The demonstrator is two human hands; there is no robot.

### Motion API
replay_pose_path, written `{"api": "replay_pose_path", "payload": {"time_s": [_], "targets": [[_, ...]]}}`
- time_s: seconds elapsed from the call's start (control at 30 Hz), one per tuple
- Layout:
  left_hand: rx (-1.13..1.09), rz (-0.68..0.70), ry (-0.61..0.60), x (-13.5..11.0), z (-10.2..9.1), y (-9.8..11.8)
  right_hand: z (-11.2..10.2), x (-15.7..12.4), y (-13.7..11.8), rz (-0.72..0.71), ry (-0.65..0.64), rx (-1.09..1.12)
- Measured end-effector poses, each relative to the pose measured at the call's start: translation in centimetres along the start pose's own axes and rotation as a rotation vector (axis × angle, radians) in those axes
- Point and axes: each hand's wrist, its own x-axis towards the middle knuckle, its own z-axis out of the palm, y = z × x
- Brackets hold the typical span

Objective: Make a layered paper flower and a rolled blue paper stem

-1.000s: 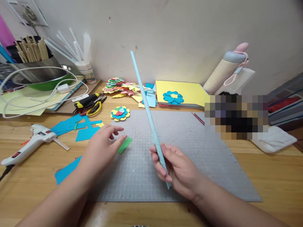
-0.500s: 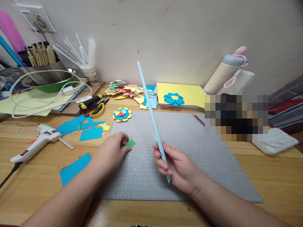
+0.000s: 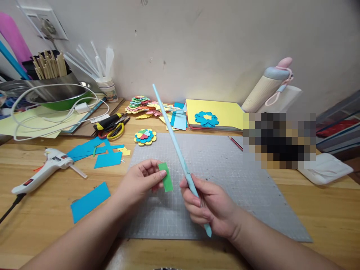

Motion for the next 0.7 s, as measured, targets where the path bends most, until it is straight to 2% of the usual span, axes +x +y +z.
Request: {"api": "replay_pose_path", "payload": {"time_s": [0.1,0.23,0.3,0.43,0.6,0.7], "targets": [[-0.124,-0.048,0.026,0.1,0.0,0.2,0.0,-0.1,0.0,0.011,-0.025,0.000],[-0.160,-0.049,0.125,0.2,0.0,0.0,0.2,-0.1,0.3,-0.038,0.006,-0.036],[-0.178,-0.048,0.132,0.2,0.1,-0.5,0.4,-0.1,0.5,-0.034,0.021,-0.054],[-0.273,-0.067,0.052,-0.1,0.7,-1.4,0.8,0.0,1.1,-0.015,0.027,-0.110],[-0.370,-0.084,-0.209,-1.1,1.5,-1.4,0.6,0.2,1.2,-0.018,0.051,-0.104],[-0.414,-0.070,-0.269,-1.3,1.8,-1.2,0.7,0.1,1.1,-0.037,0.084,-0.097]]}}
